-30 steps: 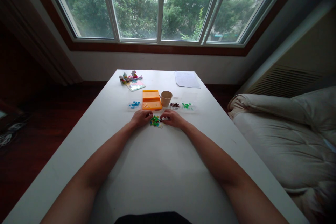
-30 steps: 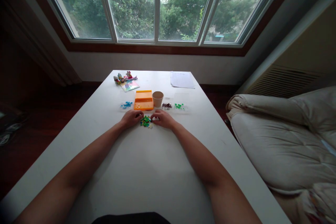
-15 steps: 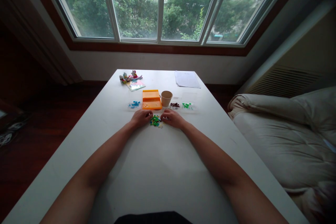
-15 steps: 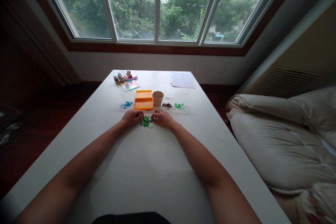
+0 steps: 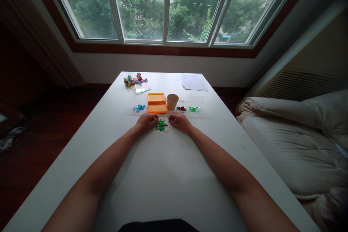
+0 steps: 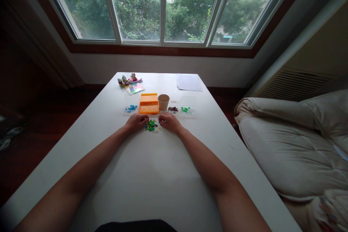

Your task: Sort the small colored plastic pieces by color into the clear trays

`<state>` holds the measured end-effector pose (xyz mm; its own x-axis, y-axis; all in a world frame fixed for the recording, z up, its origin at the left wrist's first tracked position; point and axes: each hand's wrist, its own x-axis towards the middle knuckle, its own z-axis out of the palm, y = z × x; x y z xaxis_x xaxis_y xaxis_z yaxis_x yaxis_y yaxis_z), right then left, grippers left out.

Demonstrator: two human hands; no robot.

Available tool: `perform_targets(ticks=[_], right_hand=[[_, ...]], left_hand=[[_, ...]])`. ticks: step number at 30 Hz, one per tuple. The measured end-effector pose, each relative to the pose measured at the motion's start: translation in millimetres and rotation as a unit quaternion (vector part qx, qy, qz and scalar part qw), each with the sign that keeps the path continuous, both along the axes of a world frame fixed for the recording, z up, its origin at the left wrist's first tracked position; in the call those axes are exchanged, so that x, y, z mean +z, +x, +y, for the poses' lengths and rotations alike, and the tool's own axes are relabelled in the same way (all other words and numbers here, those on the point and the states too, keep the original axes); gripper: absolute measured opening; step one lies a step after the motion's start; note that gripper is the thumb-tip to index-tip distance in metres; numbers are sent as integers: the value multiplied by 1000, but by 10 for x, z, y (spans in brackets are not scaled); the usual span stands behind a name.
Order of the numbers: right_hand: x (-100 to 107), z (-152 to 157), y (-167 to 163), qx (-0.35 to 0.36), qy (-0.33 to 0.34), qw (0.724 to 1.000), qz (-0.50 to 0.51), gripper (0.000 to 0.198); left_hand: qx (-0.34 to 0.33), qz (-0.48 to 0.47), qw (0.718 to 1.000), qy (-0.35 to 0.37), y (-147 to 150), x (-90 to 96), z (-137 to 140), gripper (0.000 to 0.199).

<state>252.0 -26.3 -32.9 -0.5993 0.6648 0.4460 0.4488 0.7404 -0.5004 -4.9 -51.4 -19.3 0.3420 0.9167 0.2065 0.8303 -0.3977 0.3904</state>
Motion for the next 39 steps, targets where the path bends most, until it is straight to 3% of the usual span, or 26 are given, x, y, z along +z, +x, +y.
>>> perform_targets(ticks=[7,18,29,39], right_hand=[[-10,58,29,-86,-18,992,90,7],[-119,248,137,-209,-118,941,237,28],[-199,350,195,-251,-194,881,352,42],[-199,338,189,-251,-184,887,342,35]], left_hand=[[1,2,1000,-3,10,21,-7,32],[3,3,1000,-13,8,22,-5,31],[-1,5,1000,-9,-6,8,-2,32],[0,5,1000,-9,3,36,-18,31]])
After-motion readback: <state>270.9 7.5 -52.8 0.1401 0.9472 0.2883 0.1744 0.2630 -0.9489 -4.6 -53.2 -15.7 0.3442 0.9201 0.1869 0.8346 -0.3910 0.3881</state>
